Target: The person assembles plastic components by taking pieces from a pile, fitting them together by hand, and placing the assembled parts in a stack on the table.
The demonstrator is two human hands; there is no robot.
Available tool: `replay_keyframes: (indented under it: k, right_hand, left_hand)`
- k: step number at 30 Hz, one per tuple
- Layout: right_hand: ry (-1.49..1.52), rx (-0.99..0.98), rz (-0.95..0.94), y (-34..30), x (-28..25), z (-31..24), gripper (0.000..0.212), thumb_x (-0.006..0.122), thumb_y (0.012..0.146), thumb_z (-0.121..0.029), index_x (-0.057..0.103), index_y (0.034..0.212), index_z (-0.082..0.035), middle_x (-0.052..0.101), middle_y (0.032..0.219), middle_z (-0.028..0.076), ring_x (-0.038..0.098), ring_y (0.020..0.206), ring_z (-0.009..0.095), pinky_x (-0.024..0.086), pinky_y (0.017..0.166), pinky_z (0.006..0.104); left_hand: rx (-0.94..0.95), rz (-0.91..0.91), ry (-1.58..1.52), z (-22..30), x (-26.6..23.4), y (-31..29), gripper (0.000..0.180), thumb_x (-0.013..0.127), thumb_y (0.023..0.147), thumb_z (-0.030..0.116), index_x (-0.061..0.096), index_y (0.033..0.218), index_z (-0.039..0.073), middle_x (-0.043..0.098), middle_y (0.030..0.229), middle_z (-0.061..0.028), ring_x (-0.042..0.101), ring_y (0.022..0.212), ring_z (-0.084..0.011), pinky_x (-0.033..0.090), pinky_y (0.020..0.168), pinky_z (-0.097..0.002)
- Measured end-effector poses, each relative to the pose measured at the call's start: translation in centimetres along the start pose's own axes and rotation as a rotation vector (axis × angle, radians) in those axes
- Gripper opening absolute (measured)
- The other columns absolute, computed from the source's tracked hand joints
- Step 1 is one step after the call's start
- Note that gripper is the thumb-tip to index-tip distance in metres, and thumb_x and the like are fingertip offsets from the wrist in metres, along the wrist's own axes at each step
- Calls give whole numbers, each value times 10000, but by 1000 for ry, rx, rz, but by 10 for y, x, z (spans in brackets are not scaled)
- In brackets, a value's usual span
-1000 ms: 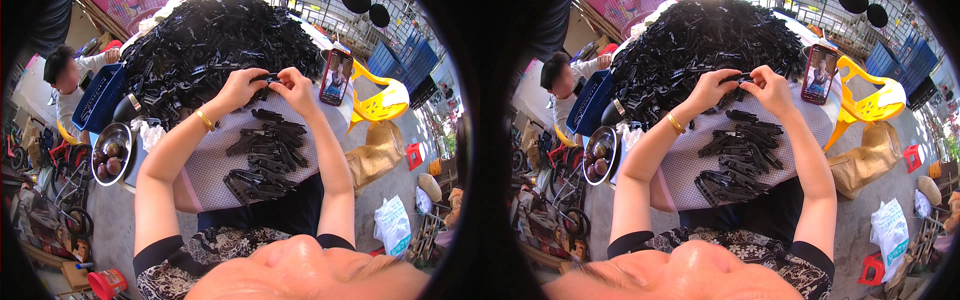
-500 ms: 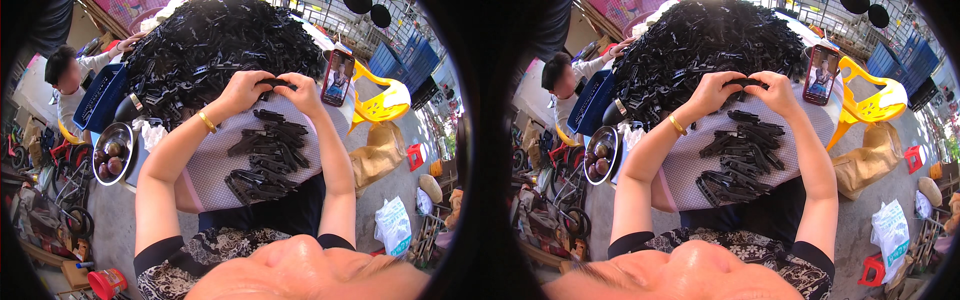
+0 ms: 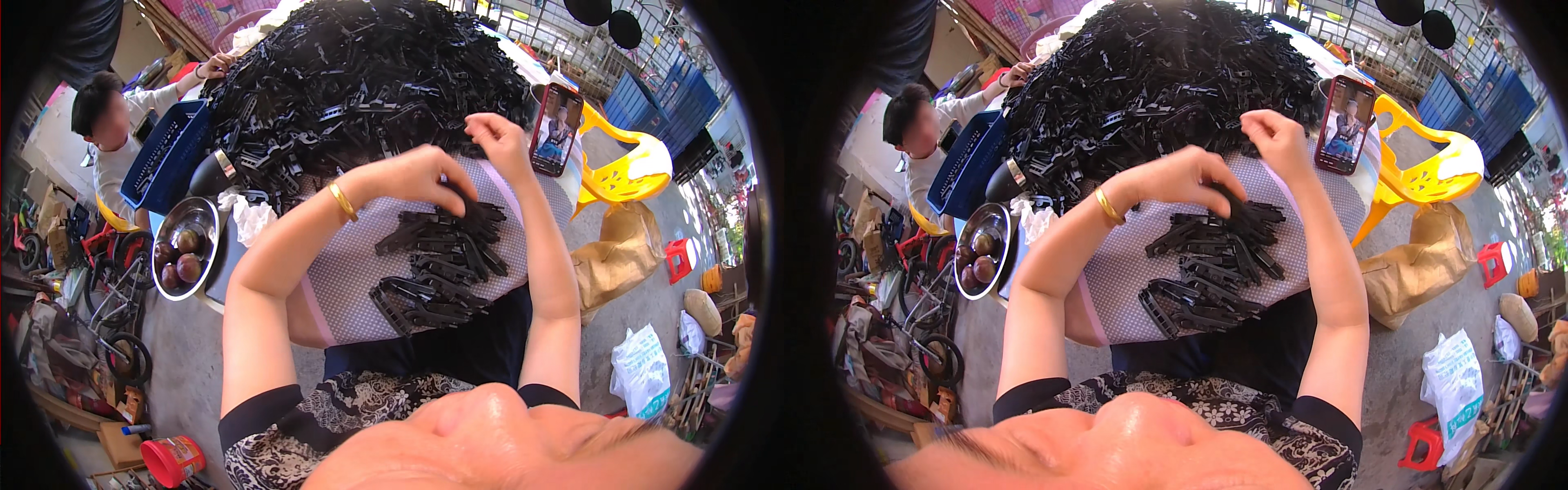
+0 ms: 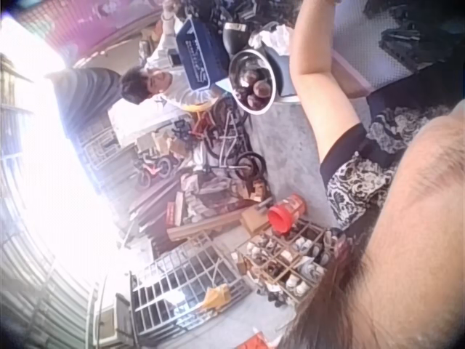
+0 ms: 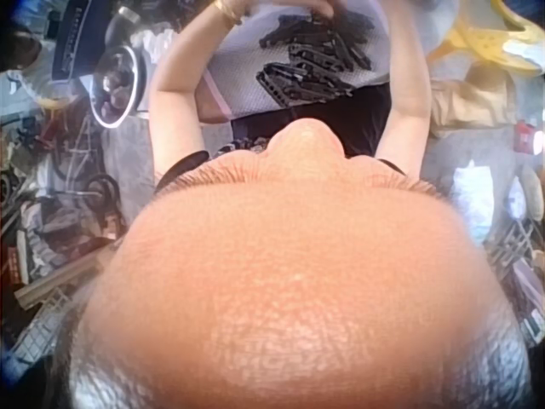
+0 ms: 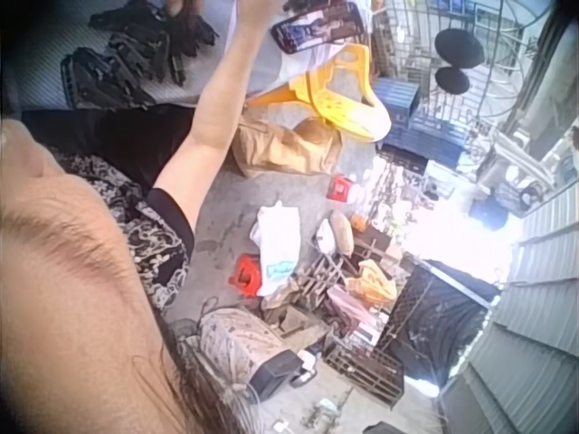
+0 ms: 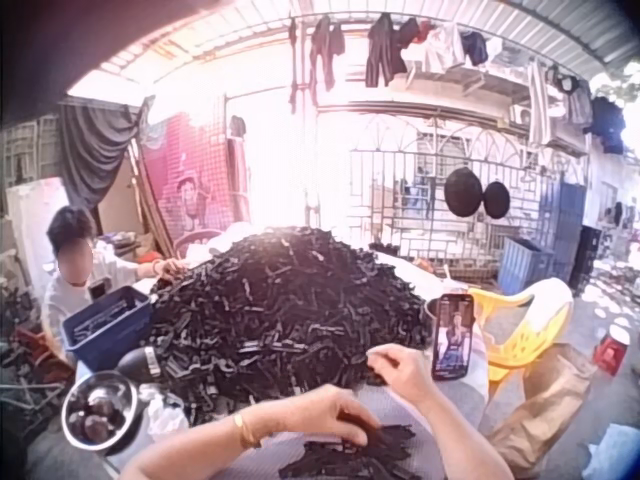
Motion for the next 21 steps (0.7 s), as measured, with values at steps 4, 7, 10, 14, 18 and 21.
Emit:
replay_keyframes:
  k: [4,7,10,14,18,21]
  right_hand:
    - [-250,-115,-109,-7,21,-8,165,609,776,-49,676,925,-66,654,893,91,629,772,195,500,695,286]
    - [-640,-424,-227,-20,44,-21,235,587,707,-31,638,930,-82,562,1045,74,542,970,272,480,803,373]
    - [-743,-452,-261,-23,52,-21,287,575,714,-22,616,989,-93,535,1039,67,522,973,257,476,798,358]
    - [-807,-496,-303,-22,53,-26,265,589,694,-8,594,945,-94,537,1013,58,518,941,254,478,778,344]
    - [-762,-502,-305,-22,49,-28,213,610,675,-16,576,872,-91,568,908,46,544,870,251,489,740,341]
    - [-735,-472,-345,-22,48,-29,190,617,685,-27,583,862,-87,594,841,51,572,839,245,497,716,346]
  left_hand:
    - [103,34,-39,1,10,-1,294,700,776,273,683,975,57,669,826,-82,610,745,-148,476,673,-285]
    - [-226,370,123,-23,-25,-4,262,658,816,275,686,898,27,664,729,-70,626,642,-153,480,591,-284]
    - [-219,616,408,-37,-46,-16,230,669,781,221,677,897,23,647,743,-90,619,671,-216,479,628,-304]
    - [-220,585,771,-39,-30,-14,211,679,733,199,646,867,39,577,828,-97,553,840,-271,478,711,-349]
    - [-275,545,917,-43,-20,-8,184,680,718,201,615,800,50,537,857,-88,513,884,-268,485,720,-364]
    - [-303,555,938,-45,-19,-6,158,660,725,190,622,778,46,546,838,-86,522,871,-269,488,716,-365]
Point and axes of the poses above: each hand's wrist, its own y-axis towards the middle knuckle, its own x-axis out of the palm, z = x × y, the point moved 7 cm from there along y, towards the middle knuckle
